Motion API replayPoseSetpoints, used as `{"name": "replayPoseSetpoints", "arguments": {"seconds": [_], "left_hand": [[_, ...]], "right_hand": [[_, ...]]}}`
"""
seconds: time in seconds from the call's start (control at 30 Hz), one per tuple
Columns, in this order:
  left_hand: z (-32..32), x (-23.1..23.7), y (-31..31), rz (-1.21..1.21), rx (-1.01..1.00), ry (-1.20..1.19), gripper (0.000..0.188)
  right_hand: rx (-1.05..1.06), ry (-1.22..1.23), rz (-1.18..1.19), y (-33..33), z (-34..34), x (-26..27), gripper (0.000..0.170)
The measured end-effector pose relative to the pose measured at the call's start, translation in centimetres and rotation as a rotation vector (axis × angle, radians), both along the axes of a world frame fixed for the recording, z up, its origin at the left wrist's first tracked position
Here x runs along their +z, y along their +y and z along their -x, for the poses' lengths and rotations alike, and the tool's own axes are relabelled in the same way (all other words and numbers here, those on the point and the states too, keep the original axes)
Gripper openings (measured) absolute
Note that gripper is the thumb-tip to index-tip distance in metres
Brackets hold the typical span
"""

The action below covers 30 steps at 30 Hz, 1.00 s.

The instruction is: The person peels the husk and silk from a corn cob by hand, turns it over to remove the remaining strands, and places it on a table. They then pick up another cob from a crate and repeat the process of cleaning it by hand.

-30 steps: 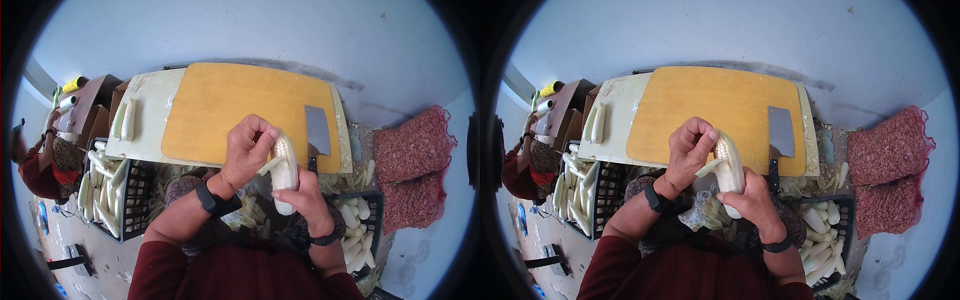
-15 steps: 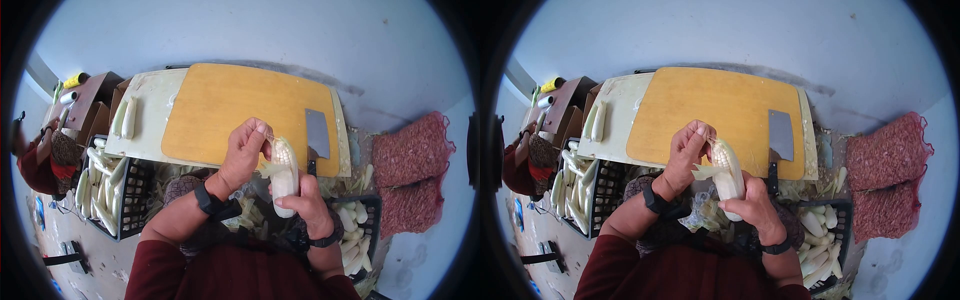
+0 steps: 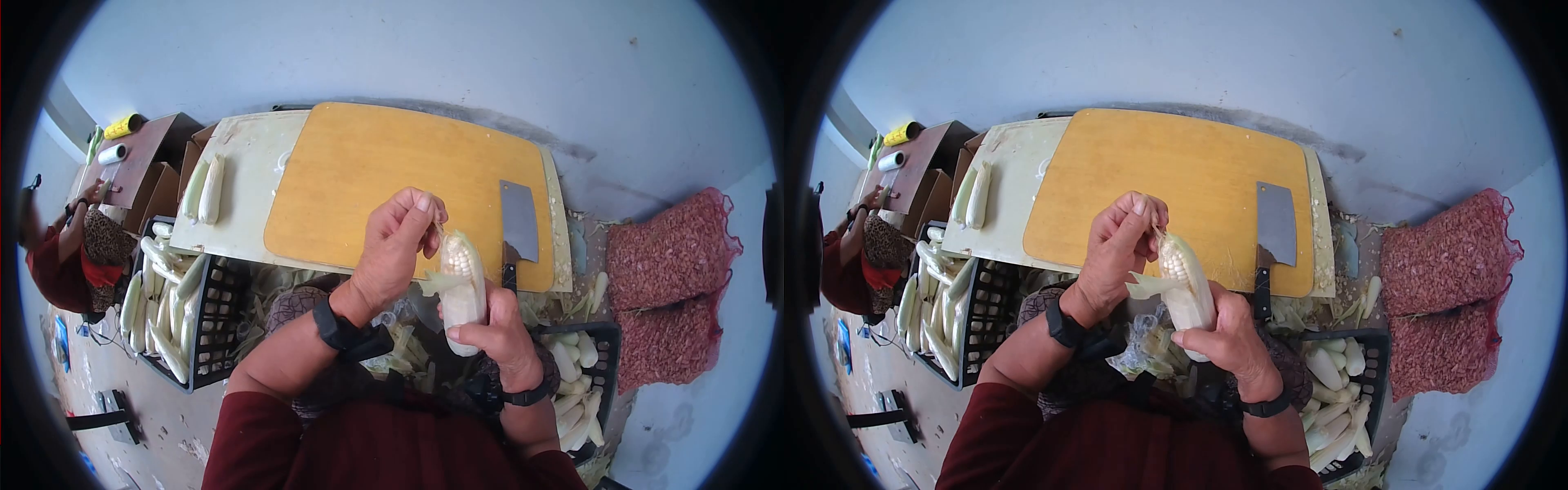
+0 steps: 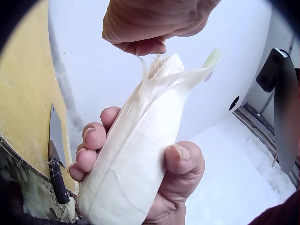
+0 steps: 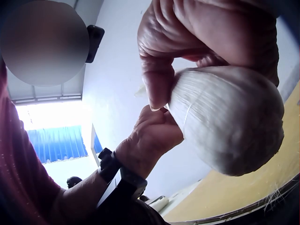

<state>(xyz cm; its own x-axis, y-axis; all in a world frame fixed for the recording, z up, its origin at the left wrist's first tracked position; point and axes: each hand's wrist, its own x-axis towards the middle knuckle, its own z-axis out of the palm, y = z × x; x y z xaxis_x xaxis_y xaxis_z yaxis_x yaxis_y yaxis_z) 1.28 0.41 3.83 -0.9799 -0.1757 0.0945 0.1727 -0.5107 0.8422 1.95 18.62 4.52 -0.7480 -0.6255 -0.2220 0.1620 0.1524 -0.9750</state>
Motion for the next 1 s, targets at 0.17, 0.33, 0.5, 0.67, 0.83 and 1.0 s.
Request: {"name": "replayPoseSetpoints", "arguments": {"seconds": [0.17,0.33,0.5,0.67,0.83,1.0], "left_hand": [[-0.3,0.3,-0.1,0.048,-0.007,0.038,0.019],[-0.5,0.1,-0.3,0.208,-0.096,0.067,0.013],[-0.6,0.1,-0.2,0.208,-0.12,0.115,0.008],[-0.4,-0.2,0.0,0.223,-0.082,0.136,0.008],[-0.6,-0.3,-0.3,0.335,-0.079,0.157,0.01],[0.0,-0.8,-0.2,0.448,0.002,0.242,0.011]], "right_hand": [[-0.047,-0.026,0.004,0.0,-0.1,0.3,0.047],[-0.074,-0.003,0.036,0.1,0.0,-0.2,0.048],[-0.101,0.047,0.035,0.3,0.0,-0.8,0.049],[-0.15,0.087,0.004,0.4,-0.1,-1.3,0.05],[-0.187,0.265,-0.095,0.4,-0.2,-1.7,0.05],[-0.214,0.446,-0.248,0.2,-0.3,-1.1,0.051]]}}
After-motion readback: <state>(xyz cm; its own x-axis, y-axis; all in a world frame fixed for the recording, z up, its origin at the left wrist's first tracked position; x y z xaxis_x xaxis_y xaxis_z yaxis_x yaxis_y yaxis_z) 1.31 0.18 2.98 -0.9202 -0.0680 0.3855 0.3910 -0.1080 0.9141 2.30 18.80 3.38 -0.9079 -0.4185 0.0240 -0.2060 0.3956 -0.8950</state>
